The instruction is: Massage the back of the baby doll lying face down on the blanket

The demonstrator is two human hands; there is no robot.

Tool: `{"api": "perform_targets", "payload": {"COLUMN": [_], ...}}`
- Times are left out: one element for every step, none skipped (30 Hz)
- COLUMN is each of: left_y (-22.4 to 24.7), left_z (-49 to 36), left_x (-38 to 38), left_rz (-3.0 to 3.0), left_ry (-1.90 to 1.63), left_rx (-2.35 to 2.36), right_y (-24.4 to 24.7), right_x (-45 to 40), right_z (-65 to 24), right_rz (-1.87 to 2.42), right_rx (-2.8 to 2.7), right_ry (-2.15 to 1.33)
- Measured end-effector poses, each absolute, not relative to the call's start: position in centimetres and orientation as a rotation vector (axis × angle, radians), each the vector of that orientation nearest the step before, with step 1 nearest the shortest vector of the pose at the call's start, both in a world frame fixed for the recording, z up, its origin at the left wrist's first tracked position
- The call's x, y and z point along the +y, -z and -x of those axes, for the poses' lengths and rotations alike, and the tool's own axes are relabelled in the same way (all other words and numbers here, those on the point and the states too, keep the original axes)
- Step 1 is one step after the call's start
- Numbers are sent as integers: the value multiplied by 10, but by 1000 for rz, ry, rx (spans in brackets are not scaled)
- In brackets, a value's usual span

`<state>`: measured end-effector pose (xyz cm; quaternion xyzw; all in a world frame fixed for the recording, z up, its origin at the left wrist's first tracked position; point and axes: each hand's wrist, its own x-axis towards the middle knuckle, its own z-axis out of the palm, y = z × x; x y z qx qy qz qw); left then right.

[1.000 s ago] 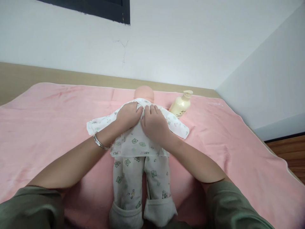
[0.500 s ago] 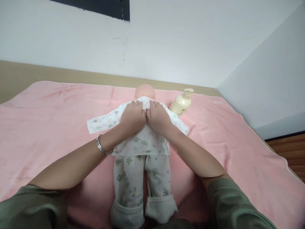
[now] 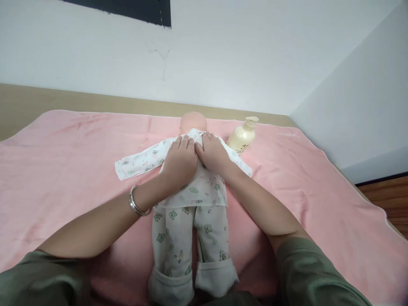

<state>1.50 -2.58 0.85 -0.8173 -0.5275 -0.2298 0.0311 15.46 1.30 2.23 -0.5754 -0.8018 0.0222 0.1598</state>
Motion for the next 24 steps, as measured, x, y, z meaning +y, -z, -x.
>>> {"api": "perform_targets", "payload": {"left_y": [-10, -12, -14, -16, -17, -18, -18, -17, -15, -13, -10, -8, -6, -3, -1, 0, 1, 2, 3, 3, 3, 3, 2, 2], "left_z": [-13, -11, -8, -5, -2, -1, 1, 1, 1, 0, -1, -2, -2, -3, -3, -3, -3, -3, -3, -3, -3, -3, -3, -3], "left_x": [-23, -18, -13, -6, 0, 5, 9, 12, 13, 14, 13, 12, 11, 10, 10, 9, 9, 10, 10, 10, 10, 10, 10, 10], "left_rz": [2538, 2550, 2554, 2545, 2526, 2505, 2489, 2474, 2460, 2447, 2438, 2426, 2413, 2397, 2382, 2369, 2358, 2354, 2358, 2360, 2359, 2358, 2358, 2361], "left_ry": [708, 712, 722, 738, 756, 772, 788, 807, 828, 847, 867, 894, 925, 957, 987, 1010, 1028, 1039, 1044, 1050, 1057, 1064, 1068, 1070], "left_rx": [-1626, -1674, -1759, -1865, -1971, -2054, -2102, -2118, -2116, -2108, -2100, -2091, -2083, -2079, -2077, -2077, -2079, -2081, -2081, -2082, -2084, -2086, -2090, -2093], "right_y": [-20, -18, -16, -15, -14, -14, -15, -17, -19, -22, -24, -25, -26, -24, -22, -20, -16, -13, -11, -9, -8, -7, -7, -7], "right_x": [9, 3, -3, -10, -17, -22, -25, -26, -25, -21, -16, -10, -4, 1, 6, 9, 11, 12, 12, 12, 12, 12, 11, 11], "right_z": [-153, -152, -151, -149, -148, -147, -147, -148, -148, -149, -150, -151, -152, -152, -153, -153, -153, -153, -153, -153, -153, -153, -153, -153], "right_rz": [1631, 1595, 1541, 1478, 1415, 1362, 1330, 1319, 1329, 1360, 1406, 1459, 1505, 1536, 1550, 1547, 1536, 1524, 1514, 1508, 1505, 1505, 1505, 1506], "right_rx": [-2310, -2342, -2387, -2436, -2481, -2517, -2539, -2553, -2557, -2549, -2526, -2484, -2426, -2365, -2311, -2273, -2250, -2238, -2235, -2234, -2231, -2229, -2229, -2231], "right_ry": [-17, 41, 108, 180, 251, 314, 356, 366, 334, 263, 169, 77, 8, -32, -48, -52, -56, -64, -74, -80, -79, -75, -70, -65]}}
